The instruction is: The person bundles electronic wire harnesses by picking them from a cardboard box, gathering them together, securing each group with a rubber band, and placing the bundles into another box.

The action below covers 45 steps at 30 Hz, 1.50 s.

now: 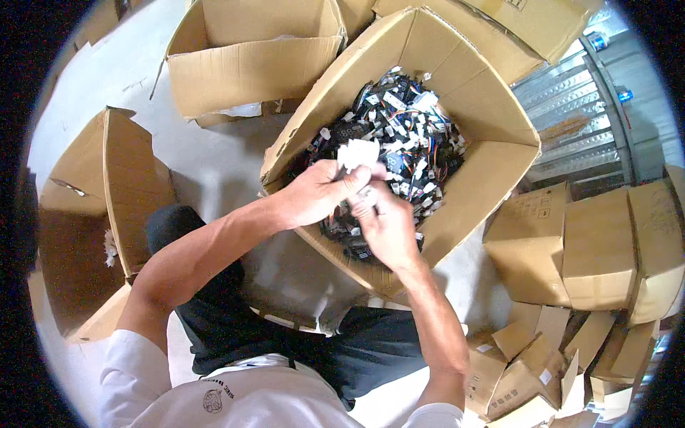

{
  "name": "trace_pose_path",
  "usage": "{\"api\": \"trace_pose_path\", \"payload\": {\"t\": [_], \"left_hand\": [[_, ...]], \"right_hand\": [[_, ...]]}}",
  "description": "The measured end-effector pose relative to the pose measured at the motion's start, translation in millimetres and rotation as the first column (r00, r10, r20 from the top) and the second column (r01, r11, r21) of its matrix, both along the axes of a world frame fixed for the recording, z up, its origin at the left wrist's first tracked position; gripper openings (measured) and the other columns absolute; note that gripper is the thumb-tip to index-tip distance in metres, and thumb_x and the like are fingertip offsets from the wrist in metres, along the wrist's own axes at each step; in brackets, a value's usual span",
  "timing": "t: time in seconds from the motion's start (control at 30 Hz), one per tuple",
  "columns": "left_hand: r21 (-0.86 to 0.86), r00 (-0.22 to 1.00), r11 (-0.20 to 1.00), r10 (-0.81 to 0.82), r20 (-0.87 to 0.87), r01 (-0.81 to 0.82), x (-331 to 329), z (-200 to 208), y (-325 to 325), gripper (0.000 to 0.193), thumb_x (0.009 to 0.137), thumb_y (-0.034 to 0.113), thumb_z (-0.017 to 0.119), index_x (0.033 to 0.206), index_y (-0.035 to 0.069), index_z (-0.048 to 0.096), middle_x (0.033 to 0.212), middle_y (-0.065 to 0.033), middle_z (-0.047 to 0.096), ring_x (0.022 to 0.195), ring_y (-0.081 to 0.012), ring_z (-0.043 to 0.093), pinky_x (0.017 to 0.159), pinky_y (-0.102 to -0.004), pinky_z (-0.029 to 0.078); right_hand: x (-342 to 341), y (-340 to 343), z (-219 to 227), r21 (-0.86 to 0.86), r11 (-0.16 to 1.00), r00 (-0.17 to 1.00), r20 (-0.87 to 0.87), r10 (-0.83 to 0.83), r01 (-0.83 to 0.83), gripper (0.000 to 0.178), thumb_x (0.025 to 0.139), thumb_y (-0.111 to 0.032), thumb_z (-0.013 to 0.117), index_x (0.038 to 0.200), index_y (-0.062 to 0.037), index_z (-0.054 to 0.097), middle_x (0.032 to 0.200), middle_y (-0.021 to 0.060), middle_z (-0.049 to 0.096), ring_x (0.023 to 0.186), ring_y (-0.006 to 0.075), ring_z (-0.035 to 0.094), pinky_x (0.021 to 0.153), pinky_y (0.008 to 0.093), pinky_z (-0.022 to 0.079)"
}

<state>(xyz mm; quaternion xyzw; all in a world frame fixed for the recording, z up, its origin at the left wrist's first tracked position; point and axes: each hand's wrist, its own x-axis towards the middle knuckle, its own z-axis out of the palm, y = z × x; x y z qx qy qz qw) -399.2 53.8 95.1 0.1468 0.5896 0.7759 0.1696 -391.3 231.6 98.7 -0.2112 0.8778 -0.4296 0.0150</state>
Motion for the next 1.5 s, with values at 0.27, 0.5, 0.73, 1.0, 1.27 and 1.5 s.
{"api": "trace_pose_path", "payload": {"t": [0.27, 0.5, 0.73, 1.0, 1.27, 1.5], "left_hand": [[0.125, 0.983, 0.979, 0.170, -0.068, -0.161, -9.6, -7.9, 17.0, 0.039, 0.105, 0.032, 0.046, 0.112, -0.002, 0.063, 0.100, -0.0070, 0.068, 0.096, -0.0119, 0.060, 0.090, -0.0303, 0.048], [0.139, 0.947, 0.937, 0.320, 0.024, -0.321, -10.9, 30.4, -8.6, 0.044, 0.104, 0.041, 0.047, 0.097, 0.000, 0.063, 0.059, 0.0021, 0.052, 0.048, -0.0062, 0.050, 0.045, -0.0233, 0.042], [-0.204, 0.889, 0.892, 0.435, 0.144, -0.404, -17.3, 10.9, -55.4, 0.026, 0.092, 0.027, 0.070, 0.082, 0.005, 0.060, 0.059, 0.0062, 0.044, 0.046, -0.0049, 0.038, 0.043, -0.0236, 0.027], [0.128, 0.874, 0.885, 0.402, 0.272, -0.447, -22.9, 25.2, -54.1, 0.021, 0.088, 0.021, 0.073, 0.083, 0.005, 0.060, 0.058, 0.0054, 0.045, 0.046, -0.0053, 0.038, 0.042, -0.0244, 0.029], [-0.050, 0.910, 0.919, 0.394, 0.127, -0.391, -15.1, 23.5, -51.5, 0.029, 0.089, 0.027, 0.074, 0.092, -0.001, 0.069, 0.066, 0.0019, 0.058, 0.051, -0.0048, 0.047, 0.046, -0.0255, 0.037], [-0.089, 0.920, 0.934, 0.357, 0.159, -0.347, -13.9, 20.3, -62.9, 0.031, 0.088, 0.026, 0.074, 0.099, -0.002, 0.068, 0.069, 0.0006, 0.060, 0.053, -0.0049, 0.047, 0.047, -0.0258, 0.037]], "right_hand": [[-18.6, 3.5, 15.4, 0.042, 0.996, 0.835, -0.549, -0.039, 0.074, 0.036, 0.095, -0.028, 0.063, 0.115, 0.0027, 0.064, 0.131, 0.0235, 0.057, 0.117, 0.0355, 0.057, 0.100, 0.0432, 0.044], [-54.7, 46.2, 19.7, -0.234, 0.957, 0.985, 0.024, -0.170, 0.171, 0.063, 0.104, -0.048, 0.038, 0.141, 0.0032, 0.046, 0.139, 0.0193, 0.052, 0.128, 0.0258, 0.052, 0.112, 0.0400, 0.037], [-98.8, 110.7, -85.5, 0.419, 0.672, 0.655, 0.210, -0.726, 0.611, 0.046, 0.082, -0.033, 0.077, 0.108, 0.0034, 0.066, 0.094, 0.0106, 0.069, 0.086, 0.0199, 0.061, 0.080, 0.0395, 0.050], [-147.6, 135.3, -170.0, 0.135, 0.741, 0.721, 0.176, -0.671, 0.657, 0.054, 0.077, -0.039, 0.080, 0.108, 0.0022, 0.065, 0.084, 0.0079, 0.068, 0.073, 0.0154, 0.063, 0.063, 0.0308, 0.049], [-148.4, 93.1, -138.4, 0.183, 0.723, 0.694, 0.204, -0.691, 0.666, 0.036, 0.080, -0.037, 0.071, 0.086, -0.0007, 0.070, 0.063, 0.0086, 0.065, 0.046, 0.0168, 0.059, 0.044, 0.0327, 0.049], [-133.5, 123.5, -102.1, -0.068, 0.690, 0.658, 0.380, -0.650, 0.721, 0.024, 0.080, -0.024, 0.074, 0.077, -0.0028, 0.064, 0.060, 0.0020, 0.056, 0.043, 0.0130, 0.049, 0.039, 0.0282, 0.040]]}}
